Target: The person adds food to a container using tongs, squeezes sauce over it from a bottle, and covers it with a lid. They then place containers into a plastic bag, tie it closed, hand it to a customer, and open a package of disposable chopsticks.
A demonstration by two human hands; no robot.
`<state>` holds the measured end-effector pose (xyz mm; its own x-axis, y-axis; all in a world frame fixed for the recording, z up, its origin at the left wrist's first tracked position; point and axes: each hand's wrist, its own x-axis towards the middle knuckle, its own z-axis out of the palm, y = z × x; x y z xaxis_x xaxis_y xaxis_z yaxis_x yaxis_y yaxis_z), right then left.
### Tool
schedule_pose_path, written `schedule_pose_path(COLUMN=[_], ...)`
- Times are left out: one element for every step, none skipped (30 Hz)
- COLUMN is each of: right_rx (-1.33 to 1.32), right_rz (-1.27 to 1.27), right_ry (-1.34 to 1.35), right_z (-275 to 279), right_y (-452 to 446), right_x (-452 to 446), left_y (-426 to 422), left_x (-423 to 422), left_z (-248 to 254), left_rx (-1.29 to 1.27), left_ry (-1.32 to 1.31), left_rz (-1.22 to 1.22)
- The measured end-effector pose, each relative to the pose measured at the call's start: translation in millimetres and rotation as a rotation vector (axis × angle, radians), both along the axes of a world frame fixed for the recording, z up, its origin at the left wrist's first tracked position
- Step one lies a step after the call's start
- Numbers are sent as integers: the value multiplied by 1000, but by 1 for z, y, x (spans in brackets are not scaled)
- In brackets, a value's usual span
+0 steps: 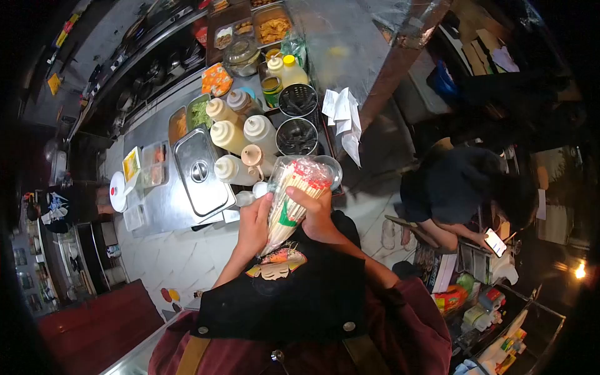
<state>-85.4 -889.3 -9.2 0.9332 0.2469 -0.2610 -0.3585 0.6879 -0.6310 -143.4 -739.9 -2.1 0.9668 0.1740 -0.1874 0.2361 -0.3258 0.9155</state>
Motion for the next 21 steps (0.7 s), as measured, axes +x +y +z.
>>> schedule_pose_path(right_rx=[22,21,39,56,73,72,72,74,90,105,119,142,165,188,190,192,198,224,246,266,285], right_rz=[-7,-10,0,10,22,21,21,21,28,31,33,36,38,37,32,26,20,28,26,25,27], right_ry=[19,10,25,44,61,78,95,111,147,184,219,262,304,348,392,438,485,511,498,483,467], right_z=[-3,-11,-15,-19,-21,-22,-22,-23,-26,-32,-39,-48,-59,-70,-80,-89,-98,-97,-96,-95,-92], right_y=[0,1,1,0,-1,-1,0,0,0,-1,-3,-5,-7,-9,-10,-11,-12,-12,-13,-16,-18], right_x=[0,0,1,1,1,2,1,1,1,0,1,0,-3,-4,-4,-5,-8,-6,-3,-1,3], left_y=[0,0,0,-2,-3,-3,-2,0,2,4,5,6,7,11,14,14,13,11,10,5,4], left_x=[-2,-3,-5,-7,-9,-10,-11,-12,-13,-15,-16,-19,-22,-25,-27,-29,-31,-24,-15,-6,6], left_z=[-1,-3,-5,-9,-13,-18,-24,-30,-31,-31,-30,-29,-29,-37,-45,-53,-60,-57,-53,-51,-44], left_rx=[28,56,16,-25,-66,-123,-170,-215,-259,-201,-123,-46,31,-20,-73,-127,-133,-135,-135,-141,-124], left_ry=[36,75,43,15,-16,-47,-24,-3,19,86,109,132,155,133,114,97,97,94,88,96,166], left_rz=[27,53,92,131,172,220,245,270,292,257,213,168,121,104,84,65,53,36,17,9,-43])
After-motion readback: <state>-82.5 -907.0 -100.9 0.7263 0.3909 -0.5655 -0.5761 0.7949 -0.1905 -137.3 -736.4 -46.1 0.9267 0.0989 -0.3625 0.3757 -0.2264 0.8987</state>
